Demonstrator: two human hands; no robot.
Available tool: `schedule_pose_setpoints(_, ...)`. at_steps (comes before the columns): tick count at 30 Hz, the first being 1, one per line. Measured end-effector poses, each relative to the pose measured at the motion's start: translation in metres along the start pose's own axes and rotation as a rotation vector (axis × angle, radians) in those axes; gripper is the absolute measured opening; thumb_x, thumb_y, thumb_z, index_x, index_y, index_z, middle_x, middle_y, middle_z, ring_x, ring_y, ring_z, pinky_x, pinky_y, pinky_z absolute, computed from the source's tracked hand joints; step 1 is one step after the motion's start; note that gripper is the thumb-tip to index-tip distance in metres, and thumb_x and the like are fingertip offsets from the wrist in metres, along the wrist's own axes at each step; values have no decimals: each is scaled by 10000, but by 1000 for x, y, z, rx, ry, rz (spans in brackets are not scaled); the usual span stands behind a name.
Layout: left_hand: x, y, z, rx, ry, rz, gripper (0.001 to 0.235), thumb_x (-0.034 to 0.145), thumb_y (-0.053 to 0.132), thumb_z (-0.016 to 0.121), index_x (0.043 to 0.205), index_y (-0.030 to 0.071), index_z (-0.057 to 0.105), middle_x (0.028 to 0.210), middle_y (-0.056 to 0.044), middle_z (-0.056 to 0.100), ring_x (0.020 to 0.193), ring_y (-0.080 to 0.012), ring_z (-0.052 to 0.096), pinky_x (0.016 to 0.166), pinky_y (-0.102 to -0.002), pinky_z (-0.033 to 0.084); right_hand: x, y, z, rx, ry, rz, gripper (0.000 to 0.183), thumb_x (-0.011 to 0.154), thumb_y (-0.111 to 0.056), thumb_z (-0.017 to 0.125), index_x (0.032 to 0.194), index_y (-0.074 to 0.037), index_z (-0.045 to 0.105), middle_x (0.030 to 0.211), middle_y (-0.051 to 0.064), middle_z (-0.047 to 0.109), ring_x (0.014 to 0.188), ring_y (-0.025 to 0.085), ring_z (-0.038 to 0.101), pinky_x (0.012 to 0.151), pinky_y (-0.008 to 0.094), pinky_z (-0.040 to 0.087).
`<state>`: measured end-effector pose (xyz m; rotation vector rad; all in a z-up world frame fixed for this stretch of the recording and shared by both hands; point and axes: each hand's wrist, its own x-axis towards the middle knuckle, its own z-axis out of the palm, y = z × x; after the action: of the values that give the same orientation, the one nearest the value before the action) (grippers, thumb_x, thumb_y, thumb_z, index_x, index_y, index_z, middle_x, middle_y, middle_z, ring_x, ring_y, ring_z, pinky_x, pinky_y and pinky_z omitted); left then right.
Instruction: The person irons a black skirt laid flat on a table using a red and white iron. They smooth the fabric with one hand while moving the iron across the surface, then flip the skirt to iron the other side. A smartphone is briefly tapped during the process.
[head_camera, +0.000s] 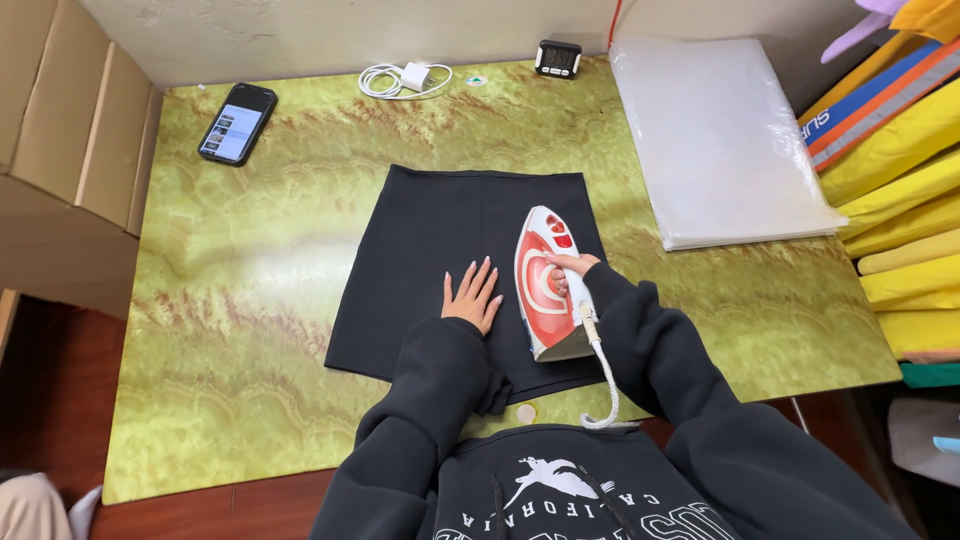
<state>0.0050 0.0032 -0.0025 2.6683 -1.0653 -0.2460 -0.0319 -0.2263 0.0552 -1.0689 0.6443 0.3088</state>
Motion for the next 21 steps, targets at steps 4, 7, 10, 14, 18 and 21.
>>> schedule_pose_setpoints(4,1,-5,13,7,101,22,489,932,422,190,1388,252,148,1464,49,40,1338,-159,42,1044,-525,-11,1,11,-6,276,-116,31,145,795,-129,600,795,-37,488,627,10,447,559,101,506,519,217,456)
schedule_pose_setpoints(7,3,-6,18,16,159,30,471,935,397,178,1387,265,152,1461,57,53,1334,-149,49,1044,-515,-20,-29,-2,16,424,-76,30,64,789,-66,560,806,-28,512,669,6,498,603,98,554,588,191,489)
schedule_pose_setpoints(10,4,-7,24,18,214,17,448,943,355,184,1381,264,172,1458,67,82,1329,-138,81,1049,-495,-2,34,26,-28,418,-301,111,221,837,-141,510,649,-103,400,568,-70,289,525,35,390,498,147,369)
schedule_pose_setpoints(14,5,-11,32,6,271,2,451,944,348,179,1385,250,168,1448,85,120,1322,-114,116,1057,-466,1,53,27,-20,194,-388,116,219,839,-113,502,666,-124,367,565,-76,276,482,47,343,473,200,344)
schedule_pose_setpoints(18,8,-12,38,57,342,20,448,943,344,205,1378,234,199,1445,68,153,1316,-126,148,1054,-466,24,67,8,0,198,-411,165,240,842,-127,493,652,-140,345,571,-97,261,477,23,343,484,181,337)
schedule_pose_setpoints(21,8,-13,40,68,342,25,454,939,346,206,1378,227,199,1446,58,150,1314,-133,146,1049,-473,26,81,0,7,174,-409,196,255,854,-140,472,636,-143,340,563,-93,259,471,32,347,478,178,335)
